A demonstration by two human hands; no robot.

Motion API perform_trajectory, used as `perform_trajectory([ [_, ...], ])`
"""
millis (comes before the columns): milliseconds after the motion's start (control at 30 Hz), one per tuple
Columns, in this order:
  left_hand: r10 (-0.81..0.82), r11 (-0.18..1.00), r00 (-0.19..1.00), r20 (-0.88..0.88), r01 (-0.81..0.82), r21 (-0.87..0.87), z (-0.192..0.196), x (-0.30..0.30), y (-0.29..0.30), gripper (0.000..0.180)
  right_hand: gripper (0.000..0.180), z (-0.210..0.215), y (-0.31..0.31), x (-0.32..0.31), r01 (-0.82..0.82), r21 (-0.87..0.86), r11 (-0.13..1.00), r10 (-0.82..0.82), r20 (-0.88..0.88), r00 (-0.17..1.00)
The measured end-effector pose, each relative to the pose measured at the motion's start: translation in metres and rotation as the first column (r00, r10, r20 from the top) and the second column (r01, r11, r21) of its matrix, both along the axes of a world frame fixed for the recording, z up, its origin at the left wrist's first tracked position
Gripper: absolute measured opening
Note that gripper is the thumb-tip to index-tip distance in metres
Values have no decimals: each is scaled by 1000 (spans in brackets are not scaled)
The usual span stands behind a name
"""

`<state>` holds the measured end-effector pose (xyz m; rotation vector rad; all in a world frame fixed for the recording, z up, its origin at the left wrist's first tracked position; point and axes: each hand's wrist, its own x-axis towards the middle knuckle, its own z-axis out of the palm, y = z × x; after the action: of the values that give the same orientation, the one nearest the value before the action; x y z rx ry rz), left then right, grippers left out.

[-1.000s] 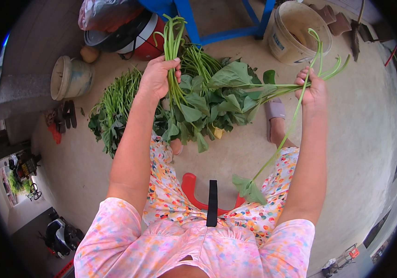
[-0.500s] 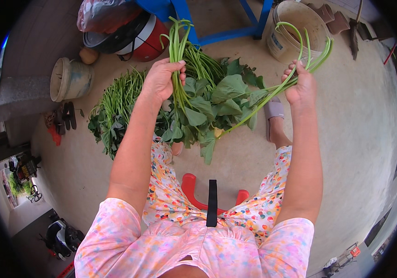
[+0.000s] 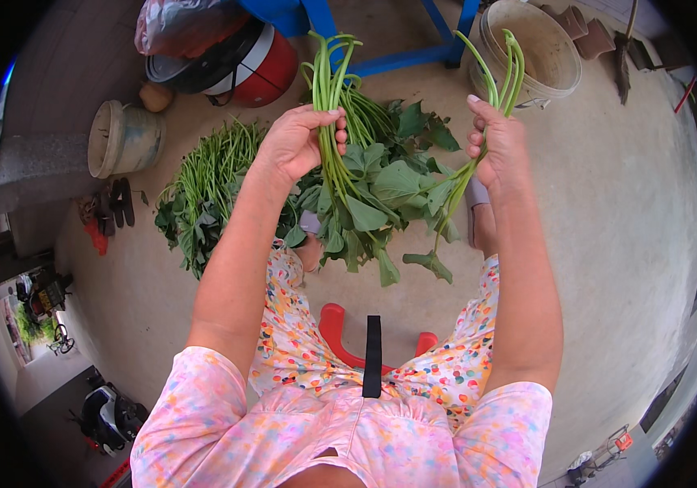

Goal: The person sits on a low stool and repeatedly picks up bunches of leafy green vegetables from a pile on the floor. They separate stems and leaves by hand, then place the sorted portions back onto the floor in separate piles.

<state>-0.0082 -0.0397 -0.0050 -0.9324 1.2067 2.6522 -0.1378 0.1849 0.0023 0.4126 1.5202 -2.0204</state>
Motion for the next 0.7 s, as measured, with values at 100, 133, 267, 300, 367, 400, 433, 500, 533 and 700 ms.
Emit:
perform_trajectory([
  [100,-26,999,1000,6,25,20,-1,-2,8,14,15,-8,-8,6,-17,-5,1000,17,10,1000],
  [133,-33,999,999,19,33,15,0,-2,12,14,14,-8,-11,10,-29,-2,1000,29,12,1000],
  [267,-82,997,996,42,81,17,2,-4,23,15,14,-4,-29,23,-56,-9,998,56,32,998],
  [300,-96,995,994,43,95,17,3,-5,26,15,14,-4,-32,25,-58,-19,998,59,35,998],
  [367,-102,995,993,51,101,23,2,-7,32,15,15,-2,-38,30,-61,-9,998,61,28,998],
  [400,-106,994,993,54,105,28,3,-7,34,14,16,-2,-41,33,-69,-12,998,69,21,997],
  [433,-110,994,992,56,109,32,3,-6,37,14,18,-2,-44,35,-77,-14,997,77,14,997],
  [500,-116,993,992,49,114,39,3,-7,41,13,18,1,-49,39,-58,-31,998,59,24,998],
  [533,-124,991,991,42,122,45,3,-7,43,12,18,0,-50,40,-56,-34,998,57,22,998],
  [700,-177,983,983,35,176,48,3,-7,50,9,18,-2,-52,41,-87,-18,996,87,8,996],
])
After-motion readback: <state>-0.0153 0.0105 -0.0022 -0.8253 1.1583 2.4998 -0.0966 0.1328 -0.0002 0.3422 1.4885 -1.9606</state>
